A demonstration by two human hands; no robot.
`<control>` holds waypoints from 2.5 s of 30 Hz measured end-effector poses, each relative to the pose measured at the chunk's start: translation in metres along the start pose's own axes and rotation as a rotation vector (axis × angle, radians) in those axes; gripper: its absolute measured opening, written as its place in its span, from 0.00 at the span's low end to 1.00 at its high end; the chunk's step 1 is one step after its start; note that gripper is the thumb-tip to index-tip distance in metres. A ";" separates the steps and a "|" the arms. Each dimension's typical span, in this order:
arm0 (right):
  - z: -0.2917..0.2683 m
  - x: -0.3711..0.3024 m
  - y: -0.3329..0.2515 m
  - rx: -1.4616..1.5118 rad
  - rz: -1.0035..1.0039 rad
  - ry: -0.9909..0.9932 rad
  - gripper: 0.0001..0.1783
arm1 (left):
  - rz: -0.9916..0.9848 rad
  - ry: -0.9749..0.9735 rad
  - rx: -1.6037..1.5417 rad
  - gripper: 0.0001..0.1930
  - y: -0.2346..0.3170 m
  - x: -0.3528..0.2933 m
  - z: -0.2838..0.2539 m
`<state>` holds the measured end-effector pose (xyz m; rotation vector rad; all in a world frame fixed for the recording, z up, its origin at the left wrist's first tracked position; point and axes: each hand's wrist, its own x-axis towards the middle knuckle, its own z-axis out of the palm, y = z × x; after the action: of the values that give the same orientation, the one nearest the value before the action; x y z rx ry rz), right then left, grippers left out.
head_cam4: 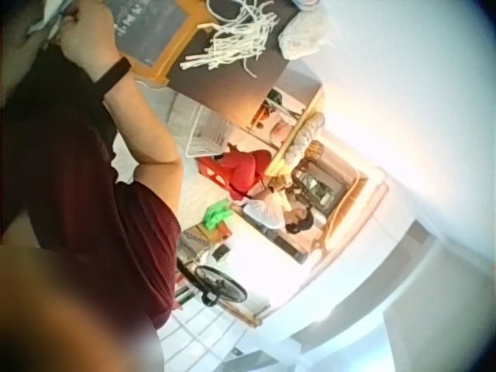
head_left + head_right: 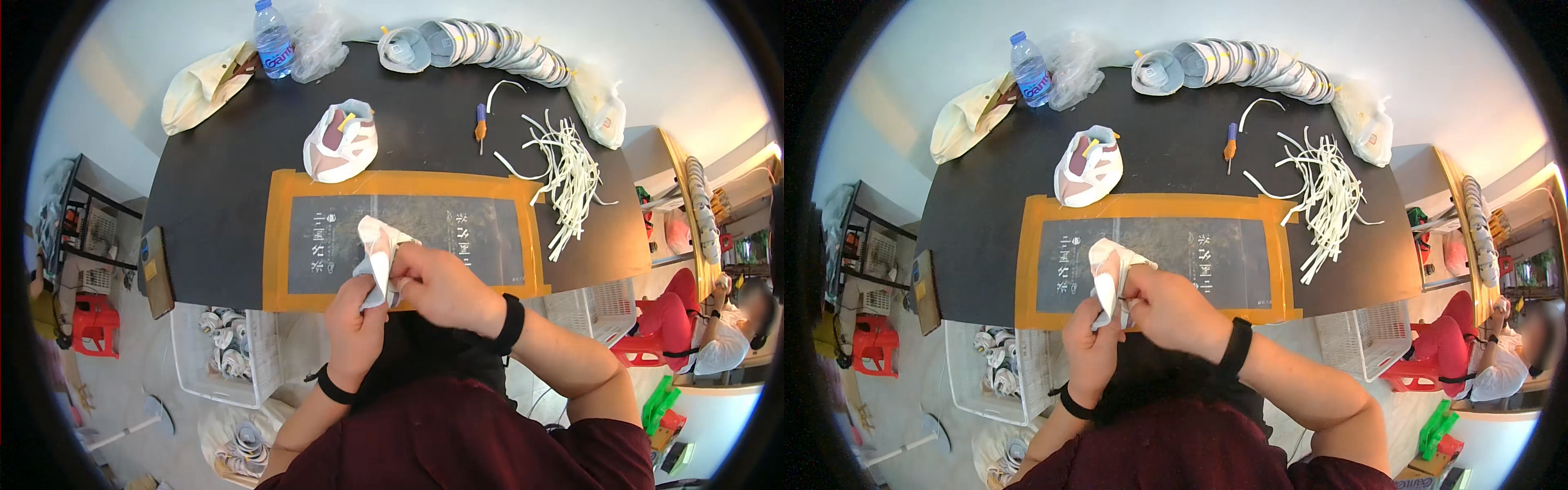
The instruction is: Attaching white straps and lining to a shoe upper at a workbench.
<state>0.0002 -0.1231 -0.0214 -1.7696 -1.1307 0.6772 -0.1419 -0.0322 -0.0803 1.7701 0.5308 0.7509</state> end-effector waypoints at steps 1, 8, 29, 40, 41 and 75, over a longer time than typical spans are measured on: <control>0.000 -0.002 -0.010 -0.232 -0.037 -0.034 0.10 | 0.000 -0.004 -0.008 0.10 0.002 0.001 0.001; -0.004 0.014 -0.015 -0.369 -0.017 -0.214 0.03 | -0.227 0.022 -0.194 0.09 0.017 0.008 0.000; -0.003 0.016 -0.012 -0.276 0.167 -0.128 0.09 | -0.283 0.021 -0.171 0.09 0.022 0.017 -0.001; -0.018 -0.048 -0.005 0.029 -0.145 0.275 0.05 | -0.718 -0.073 -1.057 0.17 0.037 0.004 -0.009; -0.010 -0.050 -0.007 0.039 -0.146 0.281 0.05 | -0.777 -0.064 -1.123 0.17 0.039 0.000 -0.007; 0.002 -0.054 0.012 -0.006 0.129 0.263 0.11 | -0.844 -0.246 -0.822 0.14 0.031 -0.001 0.006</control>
<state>-0.0201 -0.1729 -0.0344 -1.8851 -0.8475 0.4987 -0.1388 -0.0460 -0.0525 0.7329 0.6139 0.0947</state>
